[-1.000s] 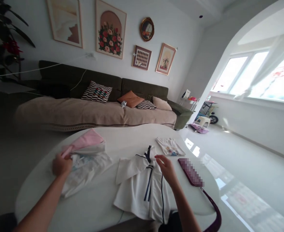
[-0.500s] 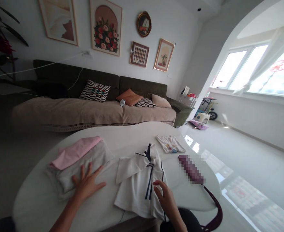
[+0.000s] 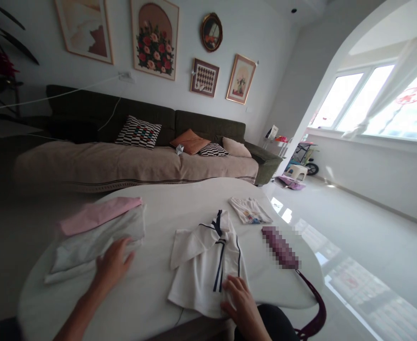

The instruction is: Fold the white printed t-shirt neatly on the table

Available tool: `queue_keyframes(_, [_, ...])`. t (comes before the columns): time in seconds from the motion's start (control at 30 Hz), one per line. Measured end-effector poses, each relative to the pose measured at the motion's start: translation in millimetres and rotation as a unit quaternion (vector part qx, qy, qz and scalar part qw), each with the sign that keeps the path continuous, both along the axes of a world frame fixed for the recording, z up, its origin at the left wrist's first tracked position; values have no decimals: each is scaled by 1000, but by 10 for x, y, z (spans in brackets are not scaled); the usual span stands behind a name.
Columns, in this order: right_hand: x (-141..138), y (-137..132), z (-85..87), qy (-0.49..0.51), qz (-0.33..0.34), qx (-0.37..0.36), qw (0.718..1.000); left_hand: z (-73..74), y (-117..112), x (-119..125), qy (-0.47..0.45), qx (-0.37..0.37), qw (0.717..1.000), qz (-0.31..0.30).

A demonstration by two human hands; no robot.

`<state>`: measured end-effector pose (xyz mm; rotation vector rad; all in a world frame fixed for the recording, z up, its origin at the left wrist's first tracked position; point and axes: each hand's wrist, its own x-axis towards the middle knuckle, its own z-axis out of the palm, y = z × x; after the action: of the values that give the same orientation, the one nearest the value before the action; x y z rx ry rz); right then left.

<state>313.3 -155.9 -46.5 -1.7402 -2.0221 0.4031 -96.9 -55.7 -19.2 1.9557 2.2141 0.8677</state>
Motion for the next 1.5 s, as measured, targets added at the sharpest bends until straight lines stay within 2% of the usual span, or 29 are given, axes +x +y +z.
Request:
queue_keyframes(0.03, [-49,22,60,-13,2,-5,1000,22,-93,236,7,-2,999,-48])
queue_keyframes(0.07, [-101,45,131,-27,-1,-12,1000,31,-198,494,3,-5,991,-132])
queue_keyframes(0.13, [-200,77,270,-62,-23,-26,997,3,-421,1007,1,-42,952,-303])
queue_keyframes(0.2, [-274,65,350,-85,-35,-23,995,-63,-605,1411,13,-72,924,-376])
queue_keyframes(0.27, [-315,2,326,-81,-7,-18,997,-126,-702,1635,20,-83,914,-396])
queue_keyframes(0.37, [-332,-131,116,-84,26,-21,996,-159,-687,1662,15,-86,913,-399])
queue_keyframes(0.43, [-324,-190,-48,-97,-6,-12,995,-157,-631,1558,-6,-94,914,-394])
queue_keyframes(0.5, [-296,-208,-141,-90,-36,10,995,-160,-586,1420,-38,-104,920,-375])
queue_keyframes(0.57, [-235,-196,-119,-55,-17,22,998,-170,-561,1279,-66,-109,932,-340])
queue_keyframes(0.67, [-99,-164,121,42,24,22,999,-111,-536,1107,-121,-103,947,-278])
queue_keyframes(0.73, [-13,-154,380,107,-14,36,993,58,-525,1030,-175,-79,950,-246])
queue_keyframes(0.77, [21,-158,531,137,-43,49,988,195,-528,1002,-203,-57,948,-238])
queue_keyframes(0.87, [95,-222,1039,257,-92,75,959,786,-593,936,-275,21,936,-217])
queue_keyframes(0.9, [117,-259,1218,318,-101,81,939,1015,-632,914,-297,47,932,-201])
queue_keyframes(0.97, [168,-334,1567,461,-121,109,872,1452,-708,865,-362,133,911,-149])
queue_keyframes(1.03, [220,-352,1863,568,-140,160,795,1799,-726,819,-409,227,878,-106])
queue_keyframes(1.07, [238,-318,1976,592,-146,187,770,1923,-694,803,-416,251,869,-94])
queue_keyframes(1.1, [248,-246,2062,598,-144,206,761,2013,-628,794,-408,263,870,-87])
queue_keyframes(1.13, [246,-136,2121,592,-136,213,765,2071,-527,792,-389,264,879,-86])
queue_keyframes(1.23, [181,351,2201,573,-103,167,796,2119,-76,816,-320,260,907,-87])
queue_keyframes(1.3, [120,675,2275,570,-101,142,803,2145,230,827,-302,264,913,-74])
queue_keyframes(1.33, [97,794,2342,565,-100,153,805,2182,344,825,-301,266,914,-66])
queue_keyframes(1.4, [74,905,2527,547,-82,224,802,2308,447,808,-315,279,905,-65])
queue_keyframes(1.5, [92,800,2736,527,-67,352,771,2495,291,788,-376,331,858,-118])
